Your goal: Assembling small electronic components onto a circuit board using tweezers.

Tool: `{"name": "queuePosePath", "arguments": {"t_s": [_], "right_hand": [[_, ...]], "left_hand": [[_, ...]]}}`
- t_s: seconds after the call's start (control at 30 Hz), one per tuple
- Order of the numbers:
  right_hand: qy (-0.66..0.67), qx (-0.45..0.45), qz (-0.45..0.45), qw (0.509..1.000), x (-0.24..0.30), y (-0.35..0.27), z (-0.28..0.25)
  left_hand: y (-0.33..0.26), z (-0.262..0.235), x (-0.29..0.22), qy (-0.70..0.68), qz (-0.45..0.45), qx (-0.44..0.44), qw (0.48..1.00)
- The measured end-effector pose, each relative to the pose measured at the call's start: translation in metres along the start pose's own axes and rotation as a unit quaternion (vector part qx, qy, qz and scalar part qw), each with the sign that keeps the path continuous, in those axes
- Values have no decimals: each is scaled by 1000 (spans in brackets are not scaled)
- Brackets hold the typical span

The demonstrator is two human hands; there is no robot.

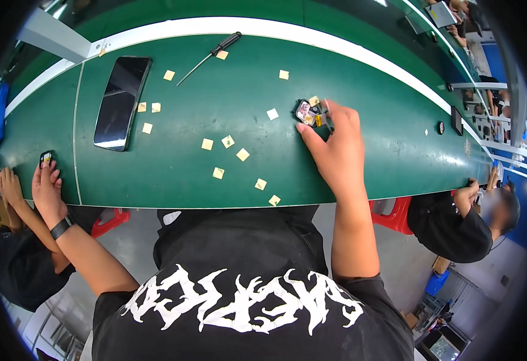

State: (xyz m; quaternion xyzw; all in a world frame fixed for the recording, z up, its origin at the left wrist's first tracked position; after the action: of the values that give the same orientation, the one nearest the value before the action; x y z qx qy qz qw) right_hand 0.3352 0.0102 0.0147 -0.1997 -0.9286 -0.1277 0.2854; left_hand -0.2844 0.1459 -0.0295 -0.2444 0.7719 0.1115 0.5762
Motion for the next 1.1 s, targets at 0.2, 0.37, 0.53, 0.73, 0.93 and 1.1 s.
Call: {"name": "queuePosePath", "arguments": {"t_s": [0.2, 0.37, 0.53, 0.73, 0.93, 1.1], "right_hand": [[28, -12, -3, 1000, 7, 0, 6], [122, 95, -140, 978, 67, -27, 19], [164, 206, -271, 926, 112, -52, 31], [203, 204, -92, 953, 84, -55, 28], [145, 128, 11, 981, 61, -62, 24], [53, 165, -16, 985, 63, -71, 29]], "left_hand": [[-16, -6, -12, 11, -43, -3, 999], [-140, 108, -58, -55, 75, 217, 972], [-265, 215, -70, -212, -97, 573, 786], [-266, 230, -48, -202, -144, 576, 779], [-269, 236, -46, -183, -137, 537, 812], [-271, 235, -50, -151, -116, 523, 831]]}}
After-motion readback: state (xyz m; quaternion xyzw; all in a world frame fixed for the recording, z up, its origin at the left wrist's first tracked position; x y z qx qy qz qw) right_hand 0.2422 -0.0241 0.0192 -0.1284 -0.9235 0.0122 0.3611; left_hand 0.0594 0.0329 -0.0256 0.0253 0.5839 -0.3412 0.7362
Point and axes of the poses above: each hand's wrist, its own y-axis towards the middle knuckle, its own z-axis out of the palm, x = y × z, the point moved 7 cm from there along y, towards the middle knuckle, and after that the axes turned 1 degree about y, right-handed, at the moved point
